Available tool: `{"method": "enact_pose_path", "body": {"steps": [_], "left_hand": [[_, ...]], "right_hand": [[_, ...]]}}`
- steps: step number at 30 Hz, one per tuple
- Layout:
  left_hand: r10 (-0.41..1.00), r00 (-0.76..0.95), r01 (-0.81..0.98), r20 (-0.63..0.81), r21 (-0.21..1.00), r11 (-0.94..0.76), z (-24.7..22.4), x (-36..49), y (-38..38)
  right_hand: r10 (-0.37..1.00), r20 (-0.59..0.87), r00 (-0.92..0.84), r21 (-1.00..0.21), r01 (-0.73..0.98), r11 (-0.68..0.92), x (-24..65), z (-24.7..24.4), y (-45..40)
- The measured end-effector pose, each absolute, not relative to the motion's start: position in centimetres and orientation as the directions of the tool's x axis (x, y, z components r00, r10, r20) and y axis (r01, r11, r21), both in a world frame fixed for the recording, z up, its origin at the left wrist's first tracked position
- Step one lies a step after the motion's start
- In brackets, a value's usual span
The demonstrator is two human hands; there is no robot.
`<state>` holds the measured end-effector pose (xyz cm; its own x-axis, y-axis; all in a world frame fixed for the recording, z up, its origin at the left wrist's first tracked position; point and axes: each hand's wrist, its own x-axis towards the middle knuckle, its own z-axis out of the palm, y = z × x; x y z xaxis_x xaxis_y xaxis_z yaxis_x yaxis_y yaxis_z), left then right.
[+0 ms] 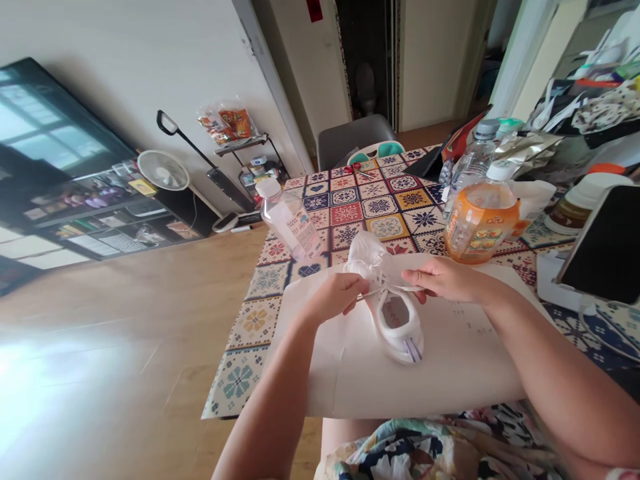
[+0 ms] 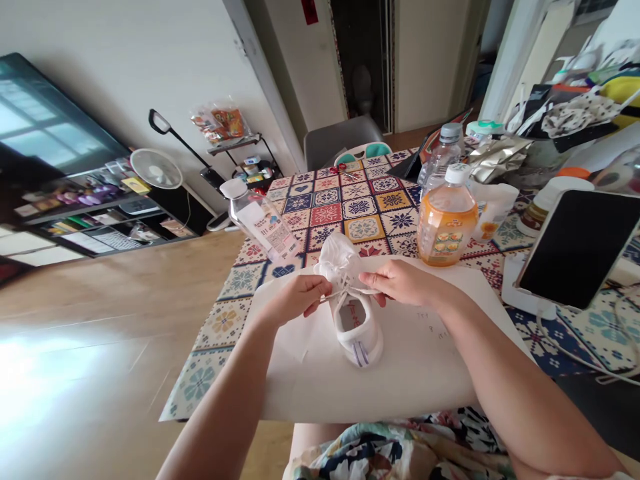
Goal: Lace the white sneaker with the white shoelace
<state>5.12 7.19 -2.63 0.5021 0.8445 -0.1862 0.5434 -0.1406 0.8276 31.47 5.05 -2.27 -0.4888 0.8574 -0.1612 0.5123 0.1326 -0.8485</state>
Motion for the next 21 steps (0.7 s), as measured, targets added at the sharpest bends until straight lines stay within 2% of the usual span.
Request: {"method": "enact_pose_path", "body": {"steps": [4, 7, 10, 13, 15, 18, 21], "left_hand": [[0.791, 0.541, 0.615, -0.285, 0.776, -0.142, -2.1, 4.8, 7.4], [0.765, 0.559, 0.591, -0.319, 0.801, -0.098, -2.1, 4.6, 7.5], [0.734, 0.623, 0.445, -0.270, 0.894, -0.048, -2.2, 4.7, 7.5], [0.710, 0.691, 0.247, -0.136, 0.968, -0.055, -2.1, 4.8, 7.4], [0.698, 0.716, 0.107, 0.009, 0.987, -0.123, -2.0, 5.0, 7.2], [0.693, 0.687, -0.115, 0.220, 0.974, -0.195, -2.5, 5.7, 6.8], [0.724, 0.624, -0.301, 0.294, 0.945, -0.125, -3.4, 6.5, 6.4]], "right_hand": [[0.871, -0.238, -0.429, -0.853, 0.521, 0.024, 31.6, -2.2, 5.1], [0.866, -0.246, -0.436, -0.862, 0.506, 0.010, 31.8, -2.5, 5.4], [0.832, -0.254, -0.494, -0.862, 0.505, 0.036, 32.0, -2.5, 5.5], [0.789, -0.279, -0.547, -0.845, 0.530, 0.069, 32.4, -1.8, 5.3], [0.773, -0.193, -0.605, -0.895, 0.432, 0.115, 32.6, -1.2, 5.1], [0.761, 0.043, -0.647, -0.972, 0.150, 0.182, 32.4, -0.6, 4.9], [0.781, 0.174, -0.599, -0.985, -0.118, 0.129, 31.2, -1.4, 4.8]]}}
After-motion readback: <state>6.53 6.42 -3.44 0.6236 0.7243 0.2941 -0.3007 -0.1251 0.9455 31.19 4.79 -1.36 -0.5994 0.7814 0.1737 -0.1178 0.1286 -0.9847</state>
